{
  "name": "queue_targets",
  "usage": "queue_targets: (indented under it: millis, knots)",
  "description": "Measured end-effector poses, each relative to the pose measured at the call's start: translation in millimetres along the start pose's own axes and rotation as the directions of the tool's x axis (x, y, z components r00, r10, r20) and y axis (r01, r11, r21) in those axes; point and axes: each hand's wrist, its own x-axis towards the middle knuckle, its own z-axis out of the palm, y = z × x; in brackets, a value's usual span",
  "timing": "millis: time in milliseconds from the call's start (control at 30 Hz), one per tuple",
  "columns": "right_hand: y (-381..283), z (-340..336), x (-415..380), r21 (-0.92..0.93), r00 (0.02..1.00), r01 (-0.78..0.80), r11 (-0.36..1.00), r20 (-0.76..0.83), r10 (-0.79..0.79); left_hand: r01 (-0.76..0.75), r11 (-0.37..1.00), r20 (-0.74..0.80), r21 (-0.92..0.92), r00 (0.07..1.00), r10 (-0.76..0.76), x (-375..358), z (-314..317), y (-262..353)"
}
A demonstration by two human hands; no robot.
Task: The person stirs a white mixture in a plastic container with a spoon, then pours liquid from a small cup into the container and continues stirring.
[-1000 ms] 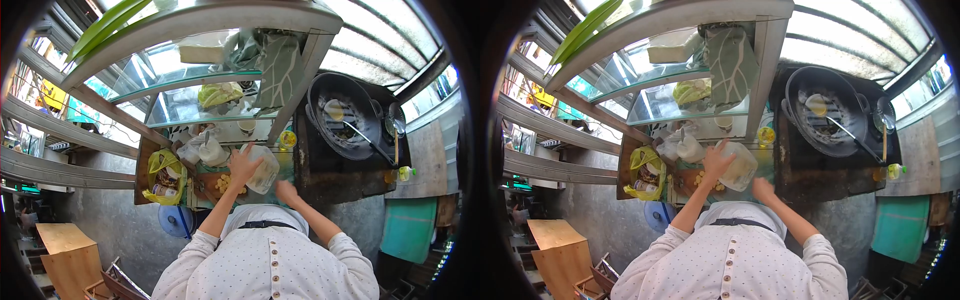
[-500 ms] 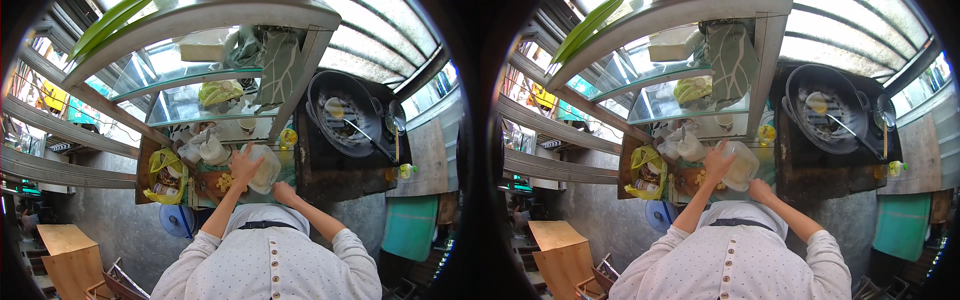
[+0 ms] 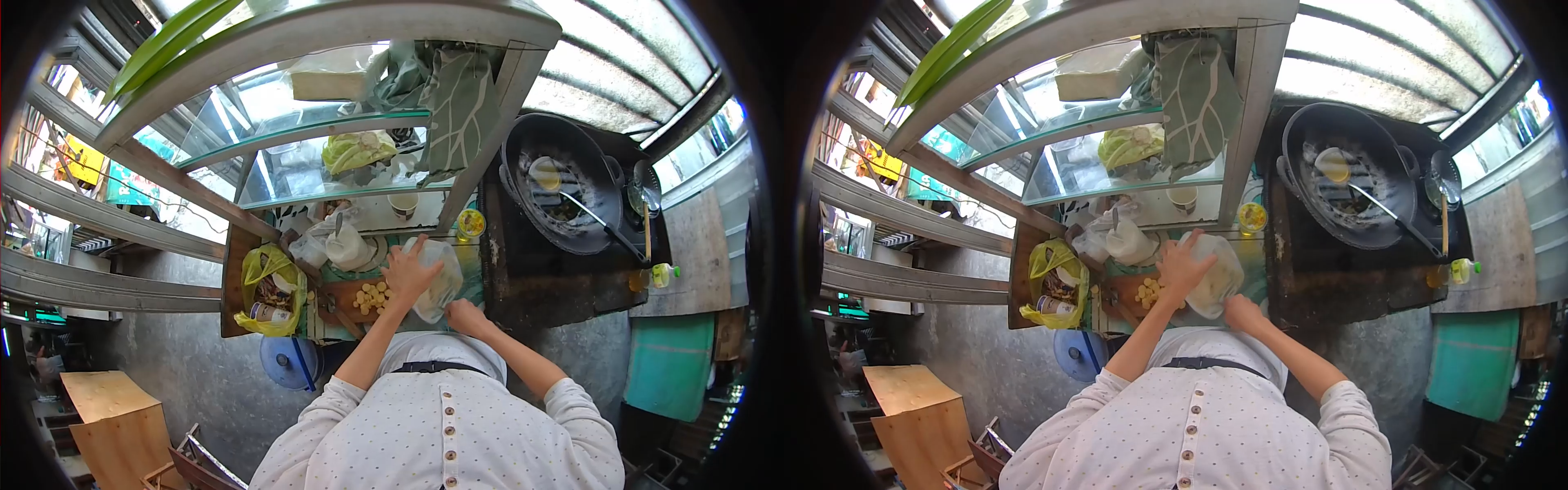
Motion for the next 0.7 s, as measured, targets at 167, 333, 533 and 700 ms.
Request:
queue_targets:
  millis: [167, 333, 533, 700]
  knots:
    - [3, 4, 4, 0.133, 1.000, 0.004, 0.991, -0.010, -0.003, -0.005, 1.000, -0.004, -0.003, 1.000, 0.005, -1, -1, -4]
    - [8, -10, 14, 0.305, 0.996, 0.089, 0.948, -0.043, -0.080, -0.001, 0.999, 0.031, 0.053, 1.000, -0.001, 3, -2, -4]
    - [0, -2, 13, 0.095, 0.987, 0.125, 0.988, 0.091, -0.134, 0.004, 0.998, 0.019, 0.056, 1.000, -0.005, 4, -3, -4]
    - [0, 9, 13, 0.067, 0.999, 0.027, 0.997, -0.044, -0.025, 0.020, 1.000, -0.005, 0.010, 1.000, -0.020, 4, -3, -7]
